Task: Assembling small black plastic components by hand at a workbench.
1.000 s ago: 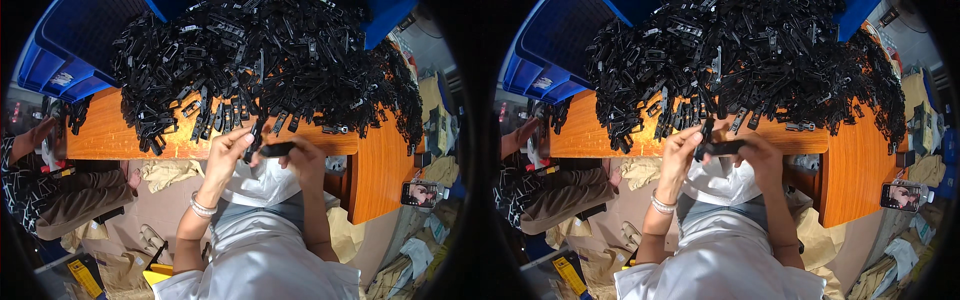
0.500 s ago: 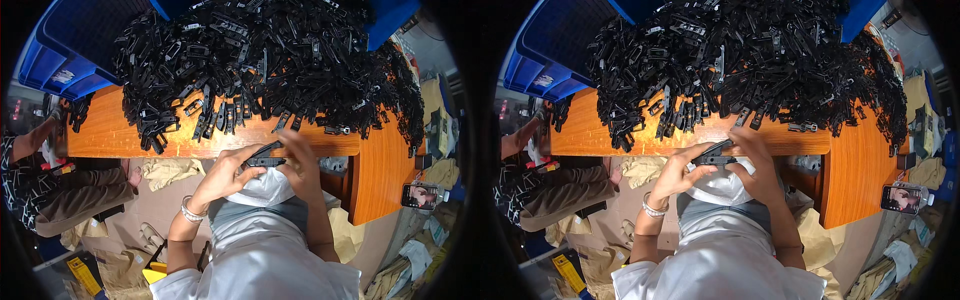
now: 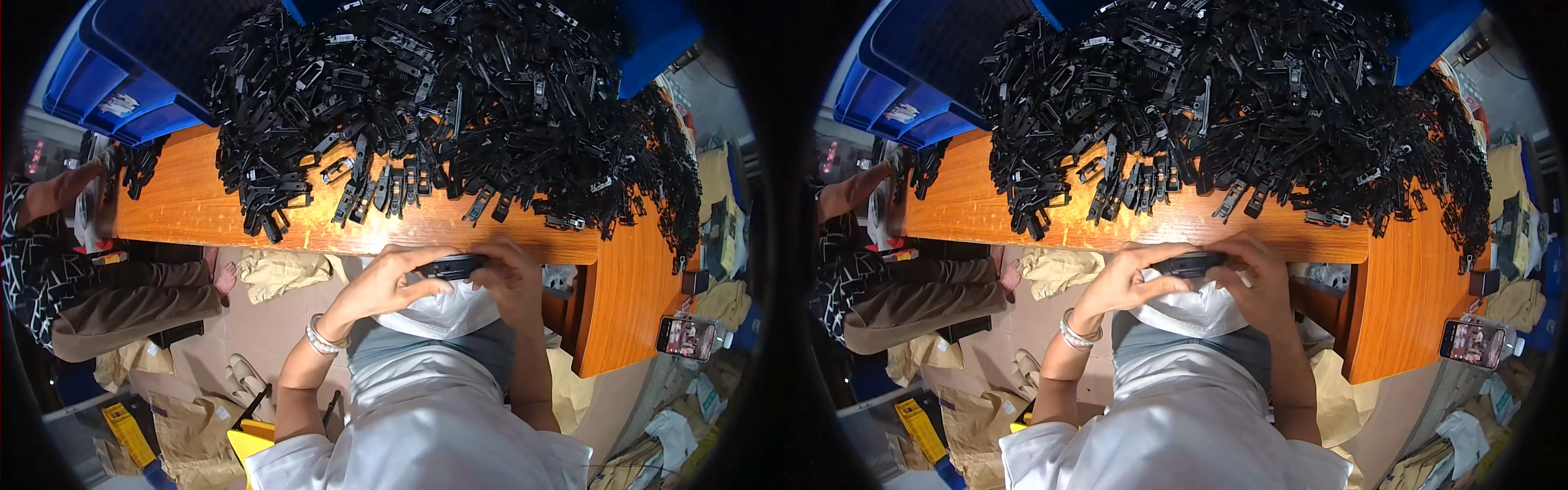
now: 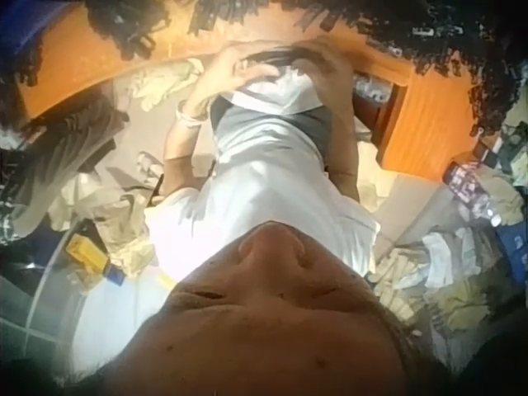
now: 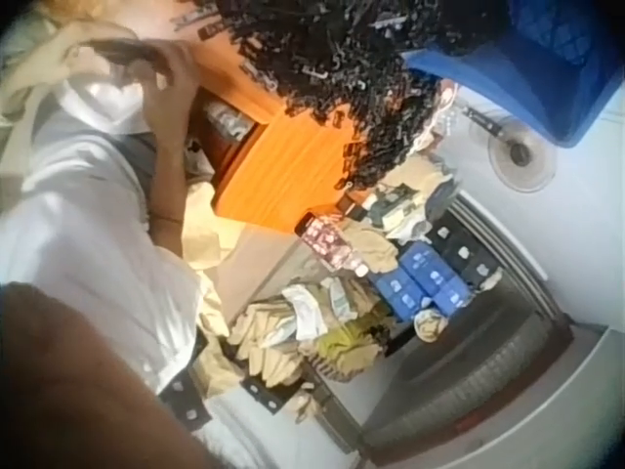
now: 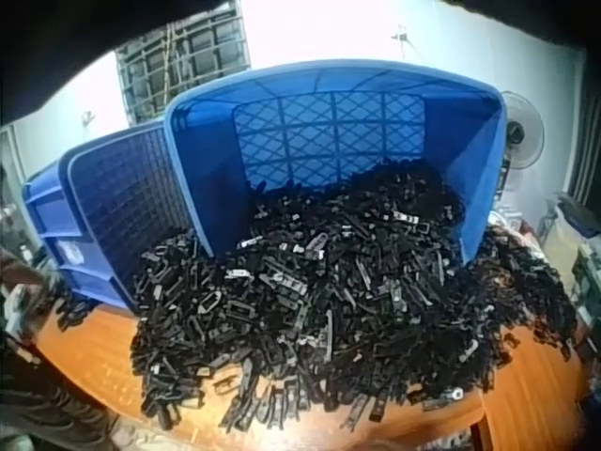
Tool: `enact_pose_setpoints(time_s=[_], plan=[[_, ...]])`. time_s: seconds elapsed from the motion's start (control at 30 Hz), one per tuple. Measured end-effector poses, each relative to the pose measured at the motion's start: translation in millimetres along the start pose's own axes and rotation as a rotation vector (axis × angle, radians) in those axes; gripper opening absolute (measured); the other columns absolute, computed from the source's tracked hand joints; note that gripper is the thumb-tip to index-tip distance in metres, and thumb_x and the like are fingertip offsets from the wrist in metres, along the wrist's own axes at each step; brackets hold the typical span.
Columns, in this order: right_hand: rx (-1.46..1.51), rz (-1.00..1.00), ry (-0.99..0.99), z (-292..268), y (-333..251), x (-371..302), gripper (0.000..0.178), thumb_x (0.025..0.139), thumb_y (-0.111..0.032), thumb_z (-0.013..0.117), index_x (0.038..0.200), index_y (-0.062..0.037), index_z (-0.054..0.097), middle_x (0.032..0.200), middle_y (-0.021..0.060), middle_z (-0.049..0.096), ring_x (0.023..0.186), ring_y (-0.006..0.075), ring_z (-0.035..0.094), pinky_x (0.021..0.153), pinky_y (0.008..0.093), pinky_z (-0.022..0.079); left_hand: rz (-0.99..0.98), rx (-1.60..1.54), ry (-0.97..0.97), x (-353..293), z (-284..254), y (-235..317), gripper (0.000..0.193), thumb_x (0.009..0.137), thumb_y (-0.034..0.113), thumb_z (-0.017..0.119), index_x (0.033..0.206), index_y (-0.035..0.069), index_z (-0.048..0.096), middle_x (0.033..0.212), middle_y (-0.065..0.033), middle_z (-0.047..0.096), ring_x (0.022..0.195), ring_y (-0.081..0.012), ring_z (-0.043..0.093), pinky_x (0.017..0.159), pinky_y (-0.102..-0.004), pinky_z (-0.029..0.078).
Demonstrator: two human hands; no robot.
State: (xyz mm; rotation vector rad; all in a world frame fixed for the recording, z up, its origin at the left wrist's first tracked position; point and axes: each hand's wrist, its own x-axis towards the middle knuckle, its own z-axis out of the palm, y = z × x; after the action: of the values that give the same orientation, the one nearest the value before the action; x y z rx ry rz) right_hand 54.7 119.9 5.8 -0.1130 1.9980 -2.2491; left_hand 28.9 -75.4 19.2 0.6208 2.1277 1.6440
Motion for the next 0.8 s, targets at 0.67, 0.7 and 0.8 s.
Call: enact_pose_setpoints(time_s=[0.67,0.7,0.8], plan=[[-0.190,-0.118,0.018,8,9,-3,0.027,0.071,0.015,0.052,0.096,0.0074,0.058,0.087,0.0103,0.052,0.067,0.0135,0.056,0.059,0.0219,0.047,-0.036,0.908,0.598,17,-89,-33,0.009,0.073,0.002,0.060,0.080,-0.003,0.062,0.074,-0.0153,0.055,0.059,-0.0290,0.055,0.056,-0.0360,0.044],[-0.169,-0.112,0.006,9,7,-3,0.027,0.071,0.015,0.052,0.096,0.0074,0.058,0.088,0.0101,0.052,0.068,0.0135,0.055,0.059,0.0219,0.047,-0.003,1.007,0.537,16,-94,-36,0.009,0.071,0.002,0.061,0.079,-0.003,0.062,0.075,-0.0161,0.054,0.059,-0.0306,0.055,0.056,-0.0363,0.044],[-0.160,-0.090,0.021,8,7,-4,0.027,0.070,0.013,0.054,0.096,0.0056,0.059,0.086,0.0089,0.053,0.069,0.0123,0.055,0.059,0.0215,0.046,-0.017,0.980,0.540,20,-95,-43,0.009,0.070,0.002,0.062,0.078,-0.003,0.062,0.077,-0.0166,0.053,0.062,-0.0322,0.054,0.057,-0.0366,0.043]])
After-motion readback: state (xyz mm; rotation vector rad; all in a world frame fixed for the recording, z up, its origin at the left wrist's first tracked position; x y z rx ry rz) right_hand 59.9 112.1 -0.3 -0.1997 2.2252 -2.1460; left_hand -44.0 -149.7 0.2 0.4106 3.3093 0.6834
